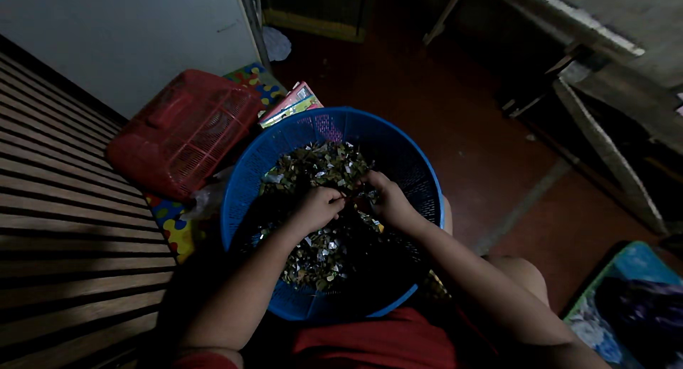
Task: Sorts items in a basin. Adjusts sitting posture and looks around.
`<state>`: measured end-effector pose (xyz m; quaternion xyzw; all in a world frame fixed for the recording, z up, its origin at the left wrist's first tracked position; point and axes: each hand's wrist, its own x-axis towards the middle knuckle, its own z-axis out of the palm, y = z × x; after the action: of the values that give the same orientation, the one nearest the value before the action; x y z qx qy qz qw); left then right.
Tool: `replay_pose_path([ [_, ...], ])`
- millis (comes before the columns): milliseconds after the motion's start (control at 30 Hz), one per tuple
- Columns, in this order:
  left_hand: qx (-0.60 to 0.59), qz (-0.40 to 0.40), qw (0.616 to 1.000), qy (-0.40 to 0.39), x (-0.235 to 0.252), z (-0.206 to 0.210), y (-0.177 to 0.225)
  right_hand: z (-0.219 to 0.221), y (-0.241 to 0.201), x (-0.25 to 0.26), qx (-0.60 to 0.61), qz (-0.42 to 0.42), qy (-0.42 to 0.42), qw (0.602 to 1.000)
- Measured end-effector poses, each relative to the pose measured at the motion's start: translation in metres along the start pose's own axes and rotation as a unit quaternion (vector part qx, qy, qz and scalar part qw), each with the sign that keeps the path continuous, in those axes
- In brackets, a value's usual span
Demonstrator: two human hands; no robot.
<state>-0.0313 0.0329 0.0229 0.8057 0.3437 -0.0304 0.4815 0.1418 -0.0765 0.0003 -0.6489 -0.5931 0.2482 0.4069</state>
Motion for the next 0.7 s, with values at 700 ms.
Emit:
replay_pose_path([
  [700, -0.099, 0.027, 0.988, 0.115, -0.001, -0.006, -0.008, -0.01, -0.001, 0.004, -0.038, 0.106, -0.156, 0.981],
])
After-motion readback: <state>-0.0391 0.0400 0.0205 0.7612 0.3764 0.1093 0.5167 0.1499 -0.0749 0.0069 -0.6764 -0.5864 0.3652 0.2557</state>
